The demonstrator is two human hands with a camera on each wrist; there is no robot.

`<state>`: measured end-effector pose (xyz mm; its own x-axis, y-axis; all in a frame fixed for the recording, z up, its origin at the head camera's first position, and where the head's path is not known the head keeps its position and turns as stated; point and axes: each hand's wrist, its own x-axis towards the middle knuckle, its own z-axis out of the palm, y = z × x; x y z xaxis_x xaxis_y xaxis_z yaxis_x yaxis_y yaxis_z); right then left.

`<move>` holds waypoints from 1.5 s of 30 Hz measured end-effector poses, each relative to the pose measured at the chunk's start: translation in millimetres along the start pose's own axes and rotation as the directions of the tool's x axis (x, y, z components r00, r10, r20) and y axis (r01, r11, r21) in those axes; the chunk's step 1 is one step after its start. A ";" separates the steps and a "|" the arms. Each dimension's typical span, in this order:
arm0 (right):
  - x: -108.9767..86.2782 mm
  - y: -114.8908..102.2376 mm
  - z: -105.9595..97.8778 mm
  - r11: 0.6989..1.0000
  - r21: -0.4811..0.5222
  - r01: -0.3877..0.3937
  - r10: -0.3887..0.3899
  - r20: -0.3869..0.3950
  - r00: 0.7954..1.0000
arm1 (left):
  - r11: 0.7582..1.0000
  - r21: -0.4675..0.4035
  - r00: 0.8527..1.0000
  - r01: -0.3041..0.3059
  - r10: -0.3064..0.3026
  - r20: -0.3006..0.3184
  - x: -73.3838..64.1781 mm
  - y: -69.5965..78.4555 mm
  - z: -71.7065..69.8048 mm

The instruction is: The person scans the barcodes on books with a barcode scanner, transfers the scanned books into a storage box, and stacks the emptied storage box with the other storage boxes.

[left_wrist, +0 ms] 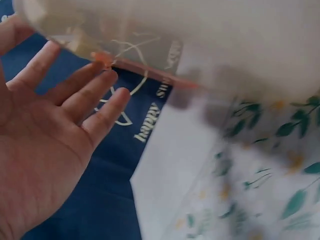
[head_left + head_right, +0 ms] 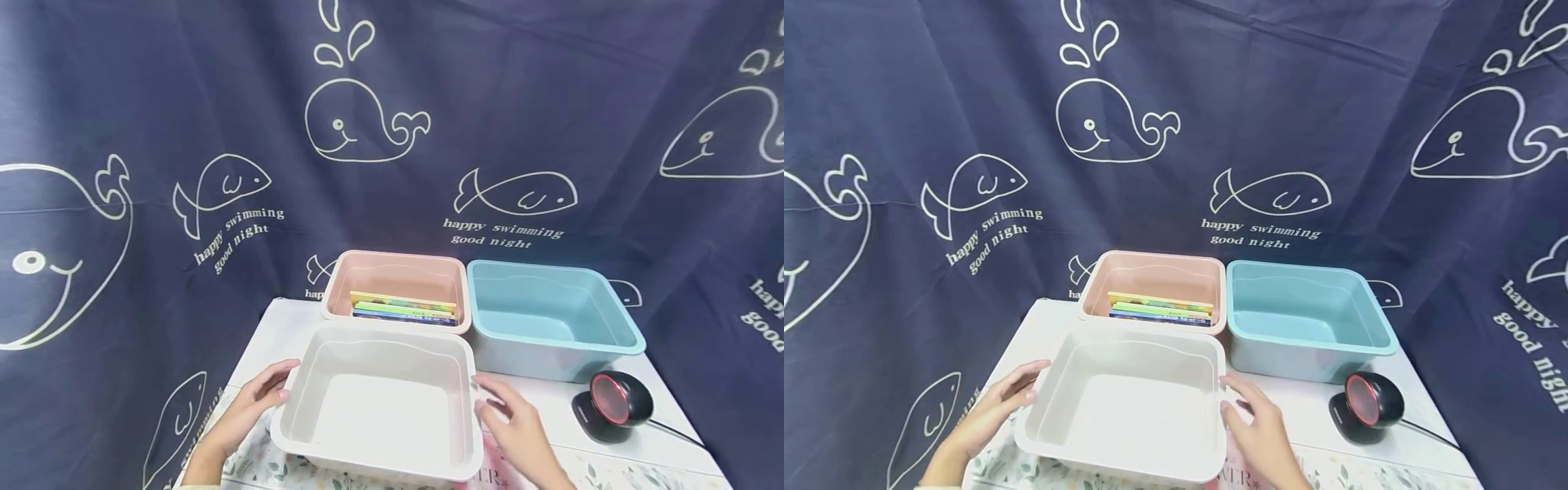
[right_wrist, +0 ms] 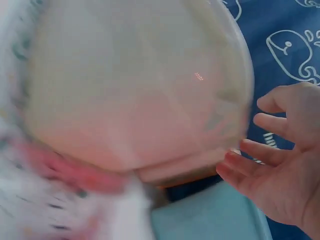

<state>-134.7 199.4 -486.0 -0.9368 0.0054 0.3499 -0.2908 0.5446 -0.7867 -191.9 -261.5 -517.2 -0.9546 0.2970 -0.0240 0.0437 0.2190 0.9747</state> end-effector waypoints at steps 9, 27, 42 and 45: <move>-21.1 2.9 22.1 0.944 0.130 -0.302 0.295 0.069 0.953 | 0.987 -0.125 0.993 0.096 -0.105 -0.063 -13.0 -11.4 11.9; -31.9 2.2 18.8 0.881 0.247 -0.403 0.422 -0.026 0.906 | 0.957 -0.285 0.997 -0.062 0.070 0.018 -25.0 0.5 22.3; -44.9 -3.8 -105.3 0.962 0.275 -0.004 0.078 -0.261 0.962 | 0.920 -0.290 0.954 -0.266 0.294 0.060 -21.7 92.1 102.7; -43.5 -3.7 -131.2 0.964 0.264 0.015 0.057 -0.262 0.964 | 0.907 -0.297 0.943 -0.297 0.328 0.060 -14.7 108.6 115.6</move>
<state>-67.3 307.2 -431.6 -0.8681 0.2555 0.4255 -0.3457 0.3037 -0.8878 -139.1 -134.6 -436.6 -0.8678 0.4076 0.2841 0.2355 -0.1659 0.9576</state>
